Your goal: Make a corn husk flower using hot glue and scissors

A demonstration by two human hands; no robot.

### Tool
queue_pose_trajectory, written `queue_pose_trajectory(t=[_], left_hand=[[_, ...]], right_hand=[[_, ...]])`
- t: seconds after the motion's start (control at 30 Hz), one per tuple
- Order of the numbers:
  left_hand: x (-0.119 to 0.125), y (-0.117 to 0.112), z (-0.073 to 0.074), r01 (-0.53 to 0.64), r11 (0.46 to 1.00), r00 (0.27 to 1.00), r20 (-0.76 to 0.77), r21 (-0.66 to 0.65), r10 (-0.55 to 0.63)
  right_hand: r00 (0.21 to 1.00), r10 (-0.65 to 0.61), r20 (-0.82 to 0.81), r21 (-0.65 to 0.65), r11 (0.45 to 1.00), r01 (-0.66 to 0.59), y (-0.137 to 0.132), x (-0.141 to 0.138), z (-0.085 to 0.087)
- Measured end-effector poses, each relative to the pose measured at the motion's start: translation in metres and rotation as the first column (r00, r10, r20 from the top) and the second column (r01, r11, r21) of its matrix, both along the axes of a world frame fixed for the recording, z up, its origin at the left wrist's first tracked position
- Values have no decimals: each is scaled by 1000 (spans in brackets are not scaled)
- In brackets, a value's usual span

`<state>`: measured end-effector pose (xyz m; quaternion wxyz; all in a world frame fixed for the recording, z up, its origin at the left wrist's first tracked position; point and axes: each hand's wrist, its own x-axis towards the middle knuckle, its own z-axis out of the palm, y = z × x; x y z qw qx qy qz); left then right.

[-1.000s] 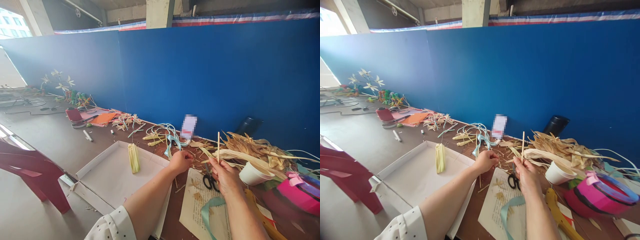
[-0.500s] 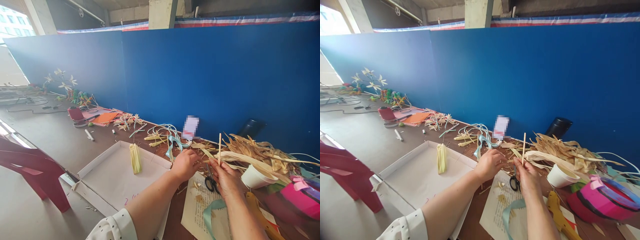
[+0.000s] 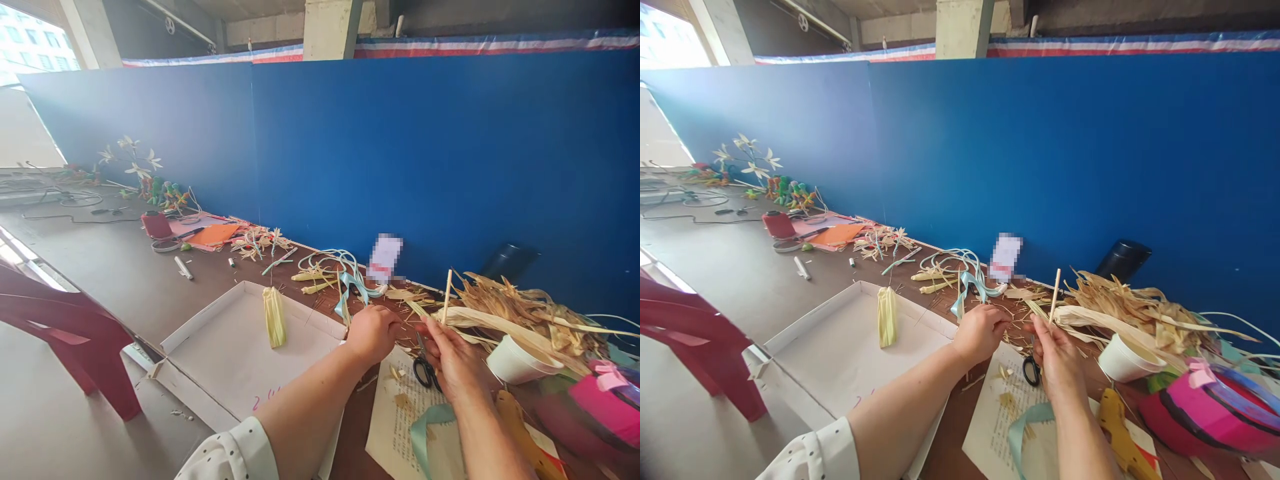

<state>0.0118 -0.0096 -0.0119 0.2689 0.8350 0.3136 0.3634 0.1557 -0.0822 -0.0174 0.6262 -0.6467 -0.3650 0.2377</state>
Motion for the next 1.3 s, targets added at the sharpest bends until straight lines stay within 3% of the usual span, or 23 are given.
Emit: queue_pose_trajectory(t=[0.07, 0.17, 0.23, 0.33, 0.43, 0.57, 0.7, 0.8, 0.93, 1.03, 1.1, 1.2, 1.3], left_hand=[[4, 3, -3, -29, 976, 998, 49, -215, 40], [8, 8, -4, 42, 826, 987, 151, -562, 52], [8, 9, -2, 121, 723, 969, 238, -681, 62], [7, 8, 3, 181, 654, 948, 308, -734, 83], [6, 6, 4, 182, 650, 952, 298, -738, 72], [8, 7, -1, 137, 685, 965, 251, -716, 69], [9, 11, -7, 59, 748, 978, 188, -661, 90], [8, 11, -7, 19, 766, 982, 158, -643, 108], [7, 9, -3, 23, 753, 984, 150, -658, 101], [7, 9, -1, 17, 717, 984, 140, -697, 113], [6, 12, -1, 5, 685, 982, 133, -729, 135], [5, 15, -2, 20, 659, 977, 156, -752, 148], [5, 14, -2, 28, 702, 977, 168, -711, 132]], right_hand=[[991, 30, -127, -9, 999, -32, -1, 1, 2], [972, 79, -221, -23, 996, -86, -3, 1, 4], [977, 107, -187, -55, 991, -119, -4, 0, 5], [974, 163, -157, -96, 979, -180, -8, -5, 7], [955, 236, -179, -131, 956, -261, -9, -11, 8], [942, 293, -162, -174, 931, -320, -5, -10, 1], [960, 228, 160, -159, 966, -203, 0, -5, -8], [894, 140, 426, -163, 984, -77, 1, -5, -8], [846, 32, 532, -171, 983, 71, 1, -2, -7], [891, -102, 442, -133, 975, 177, 0, 4, -7], [966, -130, 224, -87, 984, 153, -1, 5, -5], [993, 80, -91, -38, 996, -83, -4, -2, 0], [943, 268, -197, -122, 948, -295, -6, -15, 4]])
